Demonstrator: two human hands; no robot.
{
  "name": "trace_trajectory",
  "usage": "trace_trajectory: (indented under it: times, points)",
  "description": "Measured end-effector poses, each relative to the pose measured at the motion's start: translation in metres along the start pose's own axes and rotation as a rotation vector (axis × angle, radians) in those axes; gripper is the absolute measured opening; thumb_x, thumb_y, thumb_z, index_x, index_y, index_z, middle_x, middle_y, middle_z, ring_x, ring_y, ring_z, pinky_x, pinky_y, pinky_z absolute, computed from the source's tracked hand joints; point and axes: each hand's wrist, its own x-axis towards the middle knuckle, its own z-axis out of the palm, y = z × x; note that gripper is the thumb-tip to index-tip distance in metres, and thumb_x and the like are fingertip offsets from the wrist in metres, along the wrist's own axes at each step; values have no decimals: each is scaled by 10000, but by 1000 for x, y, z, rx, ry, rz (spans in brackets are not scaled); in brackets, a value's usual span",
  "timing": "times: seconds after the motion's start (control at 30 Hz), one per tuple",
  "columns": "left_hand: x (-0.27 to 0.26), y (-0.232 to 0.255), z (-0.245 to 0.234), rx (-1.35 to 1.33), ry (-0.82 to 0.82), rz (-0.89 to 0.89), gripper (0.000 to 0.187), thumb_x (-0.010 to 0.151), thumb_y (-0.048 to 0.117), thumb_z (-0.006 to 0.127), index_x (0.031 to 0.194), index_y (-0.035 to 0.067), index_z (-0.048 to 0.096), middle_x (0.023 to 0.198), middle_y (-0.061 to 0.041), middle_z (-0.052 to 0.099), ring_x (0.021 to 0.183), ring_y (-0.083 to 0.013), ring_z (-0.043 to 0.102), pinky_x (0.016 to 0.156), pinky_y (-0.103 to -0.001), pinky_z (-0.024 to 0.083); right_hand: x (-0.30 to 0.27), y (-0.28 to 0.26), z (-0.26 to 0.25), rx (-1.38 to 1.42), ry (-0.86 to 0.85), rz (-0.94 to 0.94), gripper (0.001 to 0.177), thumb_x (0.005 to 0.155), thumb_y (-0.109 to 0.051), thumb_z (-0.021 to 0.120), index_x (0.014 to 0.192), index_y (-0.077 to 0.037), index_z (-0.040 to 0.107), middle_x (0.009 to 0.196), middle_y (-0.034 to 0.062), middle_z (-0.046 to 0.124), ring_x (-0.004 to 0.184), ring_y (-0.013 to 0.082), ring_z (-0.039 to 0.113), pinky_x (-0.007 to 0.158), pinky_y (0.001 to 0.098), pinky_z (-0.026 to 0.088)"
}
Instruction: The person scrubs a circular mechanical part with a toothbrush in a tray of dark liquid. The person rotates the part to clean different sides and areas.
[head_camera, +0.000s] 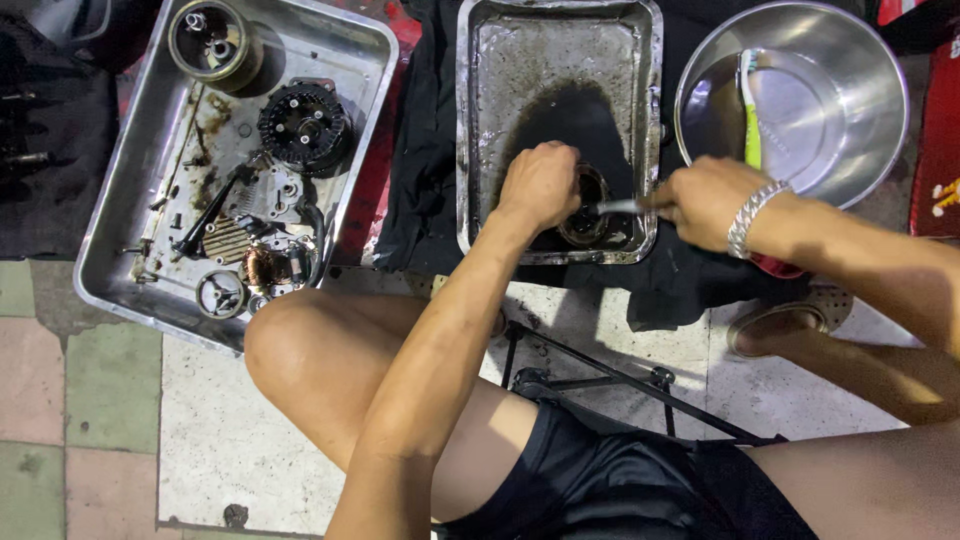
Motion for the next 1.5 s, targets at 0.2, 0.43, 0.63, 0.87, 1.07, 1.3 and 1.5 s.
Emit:
trace_trajectory:
  times: [0.2, 0.43, 0.63, 0.87, 1.07, 1.3, 1.5]
  points:
    - [-1, 5, -3, 31, -47, 8, 210, 656, 54, 729, 859, 3, 705, 995, -200, 705, 917, -429, 686, 824, -509, 550, 2, 2, 15, 135, 40, -83, 417, 890, -145, 647, 1271, -301, 711, 1049, 151, 764, 879, 328, 742, 871, 467, 588]
    - [-14, 3, -1, 22, 39, 149, 223, 726, 24, 694, 948, 13, 677, 987, -173, 671, 905, -401, 687, 794, -501, 556, 6, 15, 45, 314, 47, -46, 427, 904, -147, 615, 1307, -240, 718, 995, 183, 795, 827, 303, 784, 850, 416, 608]
    - [-32, 1, -2, -25, 156, 286, 260, 914, 74, 651, 1164, 4, 660, 1024, -154, 644, 909, -371, 674, 786, -478, 553, -11, 7, 57, 425, 27, 113, 407, 987, -211, 570, 1375, -299, 656, 856, 184, 782, 711, 318, 728, 763, 446, 602]
    - [-45, 0, -11, 5, 245, 301, 283, 924, 79, 639, 1197, 5, 638, 995, -144, 618, 895, -359, 663, 781, -475, 546, -44, -5, 77, 580, 184, 207, 387, 1003, -234, 587, 1382, -280, 649, 881, 241, 720, 777, 363, 706, 786, 435, 571]
    - [-46, 9, -25, 139, 293, 289, 180, 953, 119, 683, 1102, 34, 628, 1028, -134, 626, 915, -326, 653, 807, -458, 512, -43, -6, 121, 761, 723, -113, 362, 937, -203, 645, 1292, -179, 708, 898, 235, 710, 784, 411, 695, 688, 462, 554]
    - [-75, 45, -23, 92, 237, 406, 171, 876, 130, 725, 1018, 58, 663, 1200, -117, 658, 1106, -301, 621, 914, -450, 454, -55, -3, 109, 818, 434, 120, 378, 932, -212, 652, 1305, -240, 710, 690, 273, 639, 628, 403, 673, 632, 476, 510]
    - [-88, 42, -11, 128, 106, 421, 347, 891, 133, 724, 1216, 33, 654, 1194, -116, 651, 1142, -310, 622, 982, -478, 455, -60, -4, 111, 911, 387, 144, 378, 923, -218, 654, 1298, -225, 703, 719, 247, 666, 623, 381, 699, 647, 451, 534]
